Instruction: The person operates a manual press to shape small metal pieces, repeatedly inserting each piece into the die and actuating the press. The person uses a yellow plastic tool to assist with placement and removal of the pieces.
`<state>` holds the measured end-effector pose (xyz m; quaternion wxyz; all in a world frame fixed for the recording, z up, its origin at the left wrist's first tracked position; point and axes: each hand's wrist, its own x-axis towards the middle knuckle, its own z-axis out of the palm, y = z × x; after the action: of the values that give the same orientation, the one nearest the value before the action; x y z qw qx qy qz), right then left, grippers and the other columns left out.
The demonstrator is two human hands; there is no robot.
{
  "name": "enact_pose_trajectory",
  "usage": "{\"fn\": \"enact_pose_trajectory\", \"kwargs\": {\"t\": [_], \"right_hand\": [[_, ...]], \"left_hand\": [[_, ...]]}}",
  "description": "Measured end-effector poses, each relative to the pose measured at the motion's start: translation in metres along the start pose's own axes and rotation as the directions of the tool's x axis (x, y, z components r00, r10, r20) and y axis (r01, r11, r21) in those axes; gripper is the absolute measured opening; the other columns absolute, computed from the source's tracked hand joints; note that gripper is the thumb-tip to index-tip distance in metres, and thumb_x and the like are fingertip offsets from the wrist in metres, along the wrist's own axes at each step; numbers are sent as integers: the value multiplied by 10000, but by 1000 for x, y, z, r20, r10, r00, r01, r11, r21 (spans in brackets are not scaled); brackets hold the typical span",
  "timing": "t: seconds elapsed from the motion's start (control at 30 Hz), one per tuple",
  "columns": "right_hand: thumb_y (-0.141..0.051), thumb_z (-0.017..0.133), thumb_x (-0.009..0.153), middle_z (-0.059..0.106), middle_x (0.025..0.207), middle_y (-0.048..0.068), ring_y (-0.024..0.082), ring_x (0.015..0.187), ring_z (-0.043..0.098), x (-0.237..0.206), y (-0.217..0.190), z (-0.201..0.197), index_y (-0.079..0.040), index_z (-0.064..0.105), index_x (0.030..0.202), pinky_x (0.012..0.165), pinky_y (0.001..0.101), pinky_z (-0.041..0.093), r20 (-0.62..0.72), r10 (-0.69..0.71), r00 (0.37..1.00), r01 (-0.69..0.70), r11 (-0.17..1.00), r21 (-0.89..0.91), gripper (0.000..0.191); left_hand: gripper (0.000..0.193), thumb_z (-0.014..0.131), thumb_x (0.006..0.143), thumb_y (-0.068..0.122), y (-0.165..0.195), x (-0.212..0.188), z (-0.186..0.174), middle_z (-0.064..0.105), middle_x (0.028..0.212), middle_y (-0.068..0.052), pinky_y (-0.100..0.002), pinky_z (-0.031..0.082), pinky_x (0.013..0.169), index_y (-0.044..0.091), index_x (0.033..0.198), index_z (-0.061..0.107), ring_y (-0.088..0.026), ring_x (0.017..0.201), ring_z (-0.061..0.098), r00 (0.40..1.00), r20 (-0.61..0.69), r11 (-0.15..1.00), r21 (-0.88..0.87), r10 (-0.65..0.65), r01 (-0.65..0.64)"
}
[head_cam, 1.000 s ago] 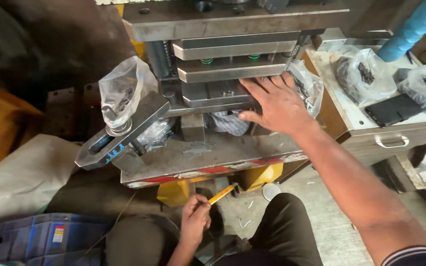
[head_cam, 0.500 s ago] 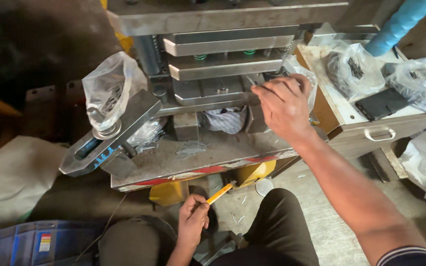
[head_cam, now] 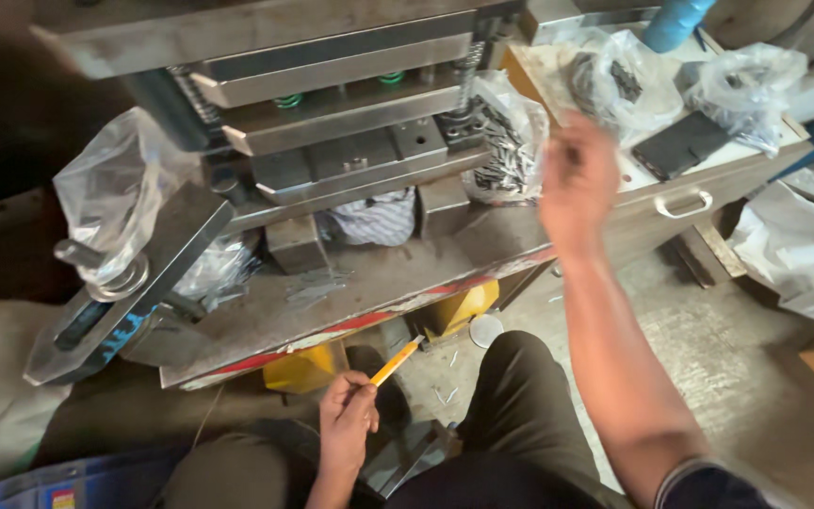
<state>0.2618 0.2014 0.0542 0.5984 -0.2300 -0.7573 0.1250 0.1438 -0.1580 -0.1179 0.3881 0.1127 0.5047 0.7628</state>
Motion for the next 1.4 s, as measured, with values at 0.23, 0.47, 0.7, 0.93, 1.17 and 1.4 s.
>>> {"fn": "enact_pose_trajectory", "kwargs": {"t": [0.23, 0.47, 0.7, 0.93, 1.17, 1.4], "right_hand": [[-49, 715, 1044, 700, 1169, 145, 184, 985, 685, -12, -3, 7, -43, 678, 1286, 934, 317, 538, -23, 295, 955, -273, 910, 313, 244], [-98, 775, 929, 702, 1222, 78, 308, 1131, 654, -5, -86, 21, -91, 721, 1163, 1024, 449, 501, 272, -331, 903, 336, 941, 30, 240], [-331, 751, 918, 586, 1423, 141, 379, 1337, 494, 32, -124, 52, -31, 628, 1387, 1138, 614, 310, 518, -432, 738, 541, 838, -73, 570], [-254, 749, 935, 693, 1331, 69, 285, 1217, 559, 35, -129, 57, -71, 704, 1305, 1131, 566, 322, 523, -459, 718, 602, 787, -134, 415], [-78, 804, 926, 747, 1080, 12, 219, 1003, 700, 38, -120, 55, -107, 752, 1034, 1010, 417, 434, 396, -579, 713, 625, 780, 15, 123], [-122, 834, 940, 718, 1050, 30, 250, 999, 655, 27, -104, 65, -112, 747, 1016, 977, 438, 431, 320, -457, 830, 487, 873, -19, 116]], "left_hand": [[72, 630, 923, 24, 4, -4, -1, 547, 709, -27, -261, 402, 405, 1, 983, 596, -79, 472, 452, 1000, -11, 1000, -6, 13, -13], [69, 639, 916, 39, 8, -1, 5, 562, 706, -38, -267, 393, 386, 16, 971, 604, -93, 450, 463, 1000, 0, 996, 91, 11, -11], [43, 625, 926, 32, 13, -3, 0, 552, 698, -34, -260, 392, 389, 10, 954, 600, -81, 457, 455, 1000, 28, 996, 84, 11, -13], [42, 614, 917, 22, 12, -3, -4, 565, 698, -21, -258, 367, 380, 21, 939, 579, -76, 453, 458, 999, 50, 995, 101, -1, -4], [37, 622, 920, 12, 9, -5, -5, 530, 627, -15, -256, 343, 387, 18, 916, 586, -75, 418, 444, 994, 105, 996, 81, 34, -42], [33, 620, 924, 24, 9, -7, -9, 530, 629, 1, -253, 339, 393, 27, 923, 587, -66, 423, 443, 994, 104, 996, 67, 45, -52]]}}
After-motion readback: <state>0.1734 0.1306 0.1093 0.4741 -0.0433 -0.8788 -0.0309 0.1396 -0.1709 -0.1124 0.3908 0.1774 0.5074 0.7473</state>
